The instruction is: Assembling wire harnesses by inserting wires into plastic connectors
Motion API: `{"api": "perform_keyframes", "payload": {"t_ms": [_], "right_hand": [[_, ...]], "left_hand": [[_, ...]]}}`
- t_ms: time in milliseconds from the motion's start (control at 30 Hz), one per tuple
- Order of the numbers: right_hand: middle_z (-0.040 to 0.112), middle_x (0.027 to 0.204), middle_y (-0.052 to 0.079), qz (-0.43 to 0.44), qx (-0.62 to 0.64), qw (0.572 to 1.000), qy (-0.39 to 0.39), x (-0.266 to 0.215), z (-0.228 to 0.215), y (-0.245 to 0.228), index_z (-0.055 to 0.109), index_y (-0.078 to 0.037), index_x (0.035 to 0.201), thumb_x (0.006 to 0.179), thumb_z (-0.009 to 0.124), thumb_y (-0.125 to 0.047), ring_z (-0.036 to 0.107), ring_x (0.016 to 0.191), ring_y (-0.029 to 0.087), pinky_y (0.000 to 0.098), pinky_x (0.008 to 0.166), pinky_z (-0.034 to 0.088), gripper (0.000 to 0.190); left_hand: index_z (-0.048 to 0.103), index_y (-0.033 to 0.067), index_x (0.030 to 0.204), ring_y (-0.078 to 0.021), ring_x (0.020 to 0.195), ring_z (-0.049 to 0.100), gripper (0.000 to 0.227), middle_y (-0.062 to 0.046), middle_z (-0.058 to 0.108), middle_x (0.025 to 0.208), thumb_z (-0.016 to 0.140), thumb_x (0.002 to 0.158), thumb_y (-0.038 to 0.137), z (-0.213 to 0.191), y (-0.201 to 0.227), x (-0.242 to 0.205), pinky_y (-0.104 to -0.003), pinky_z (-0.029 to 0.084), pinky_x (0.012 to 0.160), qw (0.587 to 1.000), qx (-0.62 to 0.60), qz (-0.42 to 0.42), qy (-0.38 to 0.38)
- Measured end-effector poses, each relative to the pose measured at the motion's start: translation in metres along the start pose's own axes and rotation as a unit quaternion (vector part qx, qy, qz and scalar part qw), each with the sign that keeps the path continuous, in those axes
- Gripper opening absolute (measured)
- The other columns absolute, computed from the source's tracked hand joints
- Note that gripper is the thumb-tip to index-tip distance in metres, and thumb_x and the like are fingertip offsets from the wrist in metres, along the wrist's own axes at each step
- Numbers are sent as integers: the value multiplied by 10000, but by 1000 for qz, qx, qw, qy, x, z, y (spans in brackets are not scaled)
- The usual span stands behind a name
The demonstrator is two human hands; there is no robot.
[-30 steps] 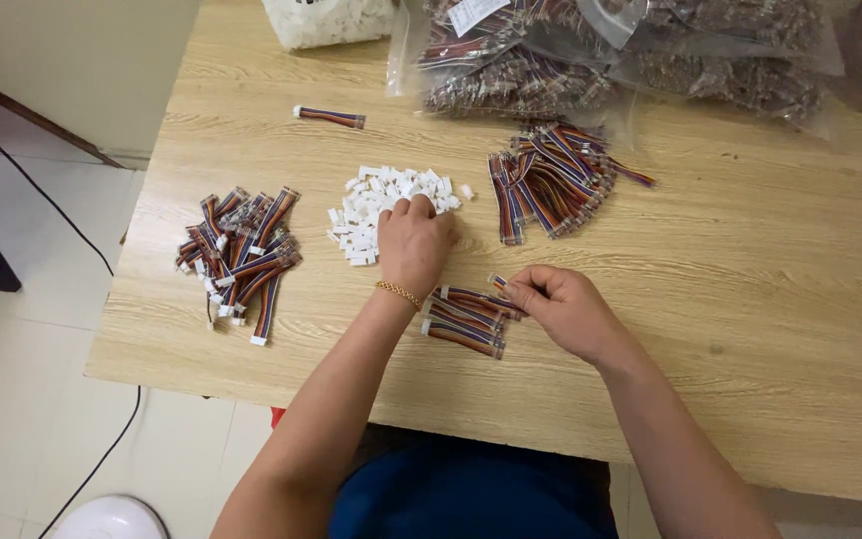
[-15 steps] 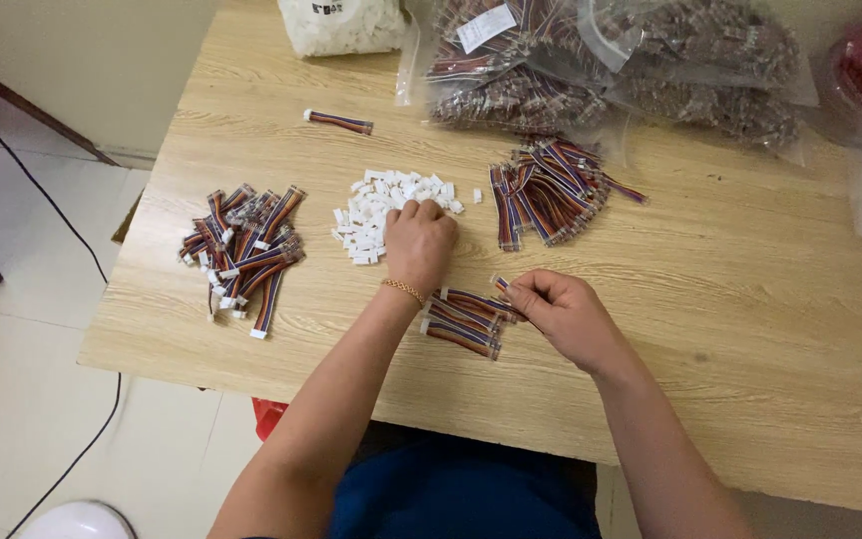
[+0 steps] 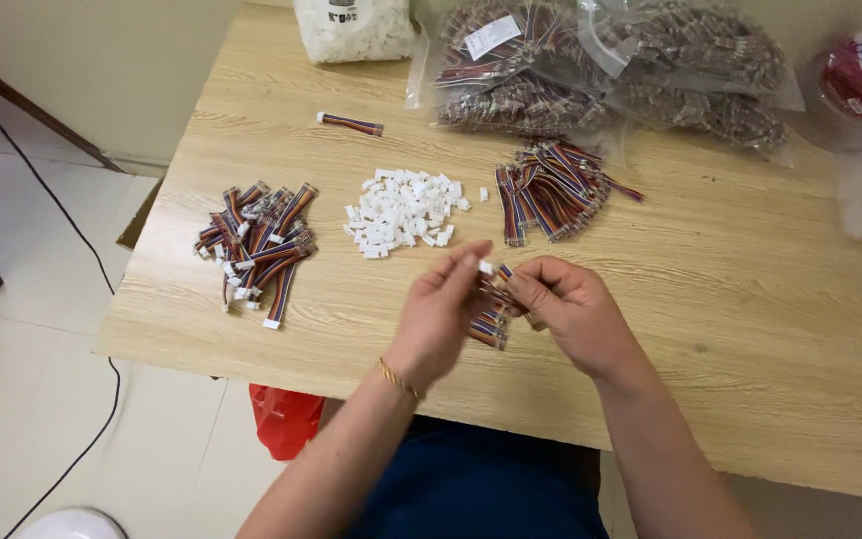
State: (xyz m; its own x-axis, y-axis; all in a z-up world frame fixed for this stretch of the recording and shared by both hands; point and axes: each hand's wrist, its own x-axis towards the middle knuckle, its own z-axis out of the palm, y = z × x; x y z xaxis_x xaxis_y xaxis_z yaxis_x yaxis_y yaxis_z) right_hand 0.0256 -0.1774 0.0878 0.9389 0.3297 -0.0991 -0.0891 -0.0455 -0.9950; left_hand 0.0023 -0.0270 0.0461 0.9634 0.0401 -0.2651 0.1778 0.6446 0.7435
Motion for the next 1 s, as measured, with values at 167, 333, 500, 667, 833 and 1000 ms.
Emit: {"api": "perform_keyframes", "payload": {"t_ms": [167,333,500,667,833,1000], "right_hand": [[610,594,59,-8,3,1000,-8,-5,6,-3,687,-25,836,934,649,-169,560,605,107,198,511,445,178],[592,589,59,-21,-13,1000,-6,-11,3,-7,685,-22,836,944,632,-167,519,597,103,196,498,416,188],[596,581,59,-17,-35,999,-19,-17,6,-6,694,-20,823,926,651,-140,475,581,87,195,509,406,164],[589,583,63,-20,-77,996,-35,-19,0,-6,694,-18,820,919,657,-134,475,595,105,224,534,416,157],[607,570,55,-45,-176,982,-50,-26,-1,-25,720,-55,751,873,692,-113,494,577,103,237,557,448,138],[590,564,53,-38,-208,976,-45,-29,-6,-29,732,-52,735,861,690,-109,497,572,107,255,552,444,145]], "left_hand": [[630,-10,1146,-184,838,692,217,-116,686,908,538,989,108,5,-15,-20,-302,589,742,998,-11,59,16],[679,8,1034,-159,834,689,133,-121,727,928,642,921,67,-1,-6,-29,-284,589,738,992,89,88,-22],[678,-8,1086,-115,752,632,182,-94,694,838,623,932,71,-4,5,-35,-271,582,699,981,163,55,-91],[667,-41,1088,-159,748,686,211,-130,706,852,638,919,82,-12,13,-33,-281,597,685,993,92,26,-75],[655,-50,1097,-190,721,723,231,-149,718,860,634,917,94,-13,25,-35,-285,615,655,996,-37,-39,-76],[618,-29,1187,-196,778,737,281,-169,717,909,612,933,90,-17,19,-32,-271,616,680,987,-102,-62,-104]]}}
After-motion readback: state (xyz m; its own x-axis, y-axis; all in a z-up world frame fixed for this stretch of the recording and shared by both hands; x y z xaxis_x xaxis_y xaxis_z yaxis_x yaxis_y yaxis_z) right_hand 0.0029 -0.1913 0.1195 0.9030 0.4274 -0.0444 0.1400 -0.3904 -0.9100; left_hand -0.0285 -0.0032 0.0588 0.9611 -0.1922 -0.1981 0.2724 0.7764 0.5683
